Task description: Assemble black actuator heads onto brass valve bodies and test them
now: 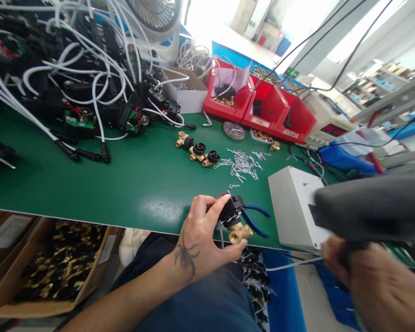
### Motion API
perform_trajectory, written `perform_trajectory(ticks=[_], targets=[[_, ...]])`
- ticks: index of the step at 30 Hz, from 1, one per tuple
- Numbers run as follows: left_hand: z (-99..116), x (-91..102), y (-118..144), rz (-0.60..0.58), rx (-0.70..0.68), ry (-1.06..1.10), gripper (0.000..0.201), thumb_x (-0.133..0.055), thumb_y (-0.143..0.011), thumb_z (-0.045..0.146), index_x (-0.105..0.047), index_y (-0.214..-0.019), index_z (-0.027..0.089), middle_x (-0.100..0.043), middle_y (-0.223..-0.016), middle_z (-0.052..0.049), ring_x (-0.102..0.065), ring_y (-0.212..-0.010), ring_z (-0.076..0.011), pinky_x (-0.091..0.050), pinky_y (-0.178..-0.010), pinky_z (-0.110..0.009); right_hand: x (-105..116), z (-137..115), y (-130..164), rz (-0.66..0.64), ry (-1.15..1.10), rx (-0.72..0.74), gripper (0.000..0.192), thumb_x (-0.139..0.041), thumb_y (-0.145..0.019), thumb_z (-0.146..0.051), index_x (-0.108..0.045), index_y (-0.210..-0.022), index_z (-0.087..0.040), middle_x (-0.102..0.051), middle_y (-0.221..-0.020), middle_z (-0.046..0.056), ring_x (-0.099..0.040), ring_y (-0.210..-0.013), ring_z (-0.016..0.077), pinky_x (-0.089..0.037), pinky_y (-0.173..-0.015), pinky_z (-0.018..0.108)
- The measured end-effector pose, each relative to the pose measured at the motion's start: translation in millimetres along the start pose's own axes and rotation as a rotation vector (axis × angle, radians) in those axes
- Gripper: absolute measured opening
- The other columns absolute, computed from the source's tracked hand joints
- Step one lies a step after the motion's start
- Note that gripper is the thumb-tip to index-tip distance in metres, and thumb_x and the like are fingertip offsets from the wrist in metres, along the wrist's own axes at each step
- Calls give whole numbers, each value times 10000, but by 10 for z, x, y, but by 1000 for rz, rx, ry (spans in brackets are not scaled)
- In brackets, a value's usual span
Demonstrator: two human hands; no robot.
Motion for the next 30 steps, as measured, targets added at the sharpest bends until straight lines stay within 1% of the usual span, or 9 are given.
perform_trajectory(ticks=[4, 8, 10, 14, 19, 22, 25, 27, 30], targets=[[-62, -2, -16, -9, 39, 29, 704, -753, -718, 312, -495, -1353, 147, -510, -1132, -96, -576, -1039, -241, -563, -904, -429, -303, -132, -70, -199, 3, 40, 537, -453, -919, -662, -563, -646, -212, -506, -477, -8, -480, -393, 138, -360, -383, 240], [-171, 15, -48, 2, 78, 74, 710, -755, -708, 333, -485, -1348, 186, -497, -1141, -83, -573, -1056, -248, -563, -898, -436, -128, -282, -549, -4, 4, 3, 579, -341, -946, -661, -666, -938, -182, -541, -579, 15, -514, -491, 166, -396, -437, 266], [-214, 23, -51, 7, 90, 85, 705, -748, -709, 332, -475, -1346, 201, -491, -1152, -80, -574, -1059, -248, -559, -905, -436, -150, -353, -917, 71, 121, -17, 499, -390, -957, -559, -662, -1083, -160, -609, -705, 55, -577, -613, 201, -451, -542, 304], [-221, 2, -33, -24, 66, 89, 728, -737, -703, 308, -451, -1365, 206, -483, -1178, -85, -570, -1072, -249, -548, -921, -436, -574, -426, -1701, 87, 244, -59, 226, -597, -893, -241, -689, -1089, -173, -674, -973, 120, -640, -858, 254, -495, -749, 377], [-206, 5, -30, -33, 47, 75, 755, -735, -697, 302, -432, -1383, 219, -489, -1186, -84, -572, -1070, -250, -547, -907, -434, -1111, -516, -2233, 7, 196, 36, 240, -581, -971, -325, -651, -1086, -127, -644, -1079, 73, -616, -1038, 204, -499, -943, 429], [-197, 9, -37, -37, 43, 81, 773, -743, -686, 312, -431, -1386, 219, -494, -1184, -85, -575, -1063, -252, -547, -902, -432, -1063, -524, -2182, 35, 115, 76, 206, -635, -920, -226, -661, -1097, -122, -633, -1152, 111, -573, -1152, 251, -451, -1025, 482], [-198, 18, -35, -32, 46, 94, 776, -746, -690, 331, -433, -1389, 209, -493, -1192, -93, -574, -1070, -252, -549, -900, -430, -888, -550, -1818, 27, -16, 131, 233, -646, -893, -196, -669, -1118, -143, -646, -1159, 118, -601, -1116, 233, -475, -1025, 434], [-185, 24, -31, -25, 33, 92, 767, -745, -699, 351, -441, -1386, 194, -492, -1191, -99, -572, -1075, -252, -552, -899, -425, -821, -597, -1454, -56, -151, 182, 312, -650, -903, -297, -641, -1197, -195, -651, -1203, 77, -634, -1088, 196, -530, -975, 370], [-135, 21, -28, -9, -21, 48, 748, -745, -708, 369, -459, -1371, 170, -498, -1178, -106, -570, -1082, -255, -550, -910, -424, -860, -714, -916, -282, -494, 235, 532, -708, -854, -410, -563, -1341, -252, -592, -1349, 64, -565, -1252, 222, -498, -1054, 401]])
Point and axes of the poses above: each hand's wrist, its own y-axis away from the middle knuckle, its own x-axis out of the back of the hand, z = x × y, the point moved 10 cm from there along -y, towards the middle knuckle
